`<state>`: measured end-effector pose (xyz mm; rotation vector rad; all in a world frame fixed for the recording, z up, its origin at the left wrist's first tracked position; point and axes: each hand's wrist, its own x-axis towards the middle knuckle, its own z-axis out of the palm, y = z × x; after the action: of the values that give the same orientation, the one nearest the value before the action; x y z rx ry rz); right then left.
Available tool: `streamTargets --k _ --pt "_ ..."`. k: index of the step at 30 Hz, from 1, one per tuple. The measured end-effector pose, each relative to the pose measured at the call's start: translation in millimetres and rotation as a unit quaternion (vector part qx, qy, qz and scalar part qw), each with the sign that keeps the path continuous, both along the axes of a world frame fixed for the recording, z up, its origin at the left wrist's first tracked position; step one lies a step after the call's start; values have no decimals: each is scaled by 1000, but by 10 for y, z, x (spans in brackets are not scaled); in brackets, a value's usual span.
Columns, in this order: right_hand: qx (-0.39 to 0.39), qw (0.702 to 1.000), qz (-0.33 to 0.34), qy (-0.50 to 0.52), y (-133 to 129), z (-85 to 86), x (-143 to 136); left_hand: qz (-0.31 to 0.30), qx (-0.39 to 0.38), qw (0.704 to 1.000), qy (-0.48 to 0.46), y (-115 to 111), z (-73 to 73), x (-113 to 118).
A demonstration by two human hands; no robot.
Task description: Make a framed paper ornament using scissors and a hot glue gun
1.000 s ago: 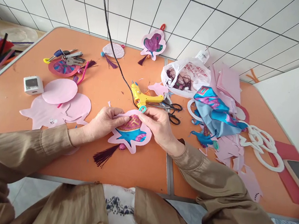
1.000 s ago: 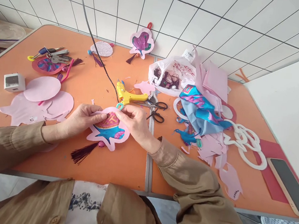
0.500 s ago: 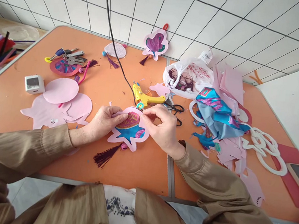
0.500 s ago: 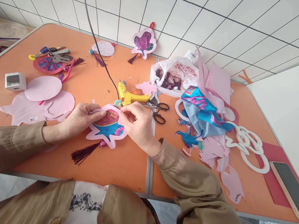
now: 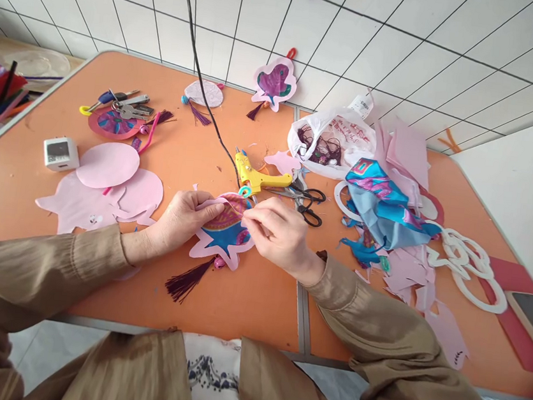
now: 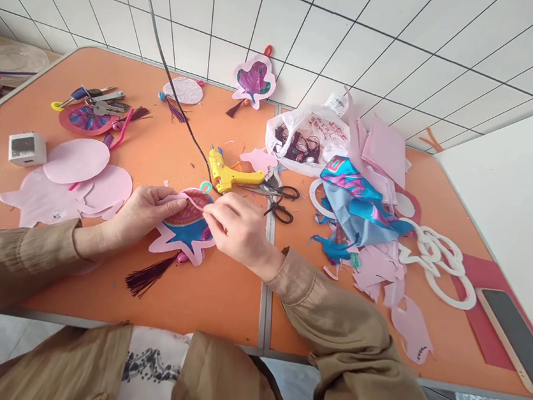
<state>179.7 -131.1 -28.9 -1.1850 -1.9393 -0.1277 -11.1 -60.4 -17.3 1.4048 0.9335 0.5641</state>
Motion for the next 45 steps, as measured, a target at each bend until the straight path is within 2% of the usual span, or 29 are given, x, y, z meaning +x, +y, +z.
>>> streamTargets --k 3,7,12,15,17,20,22,24,28,32,36,39,41,45 --pt "21 998 24 -62 0 -21 -3 15 -4 1000 9 4 -5 4" --pt "16 997 8 -79 -4 -22 -5 24 -1 1000 6 3 12 15" --pt "-35 999 33 6 -16 35 -7 25 -21 999 13 7 19 -14" --pt "-73 994 1 84 -18 55 -30 28 -54 998 18 -9 23 -48" --pt "-125 977 -11 170 -17 42 -55 31 -74 997 12 -30 34 -61" --pt "-242 918 19 313 -9 10 -82 31 -83 996 0 -57 50 -64" --pt "-290 889 33 352 11 10 -69 30 -83 996 -2 -64 51 -63" --pt "-290 896 16 336 50 36 -17 30 -82 996 1 -62 42 -64" --pt "-215 943 -41 251 142 131 125 33 -79 996 -6 -46 18 -73" --pt "-268 926 -17 267 122 186 113 22 -72 997 -4 -39 9 -85" --pt "-265 931 -12 253 41 144 -13 27 -57 998 2 -44 2 -88" --pt "-334 888 7 315 17 105 -61 38 -74 997 -5 -56 1 -76" --pt "-401 839 39 366 10 115 -72 40 -99 994 -15 -71 14 -65" --pt "-504 726 149 444 -23 206 -78 27 -151 987 -39 -121 99 -74"
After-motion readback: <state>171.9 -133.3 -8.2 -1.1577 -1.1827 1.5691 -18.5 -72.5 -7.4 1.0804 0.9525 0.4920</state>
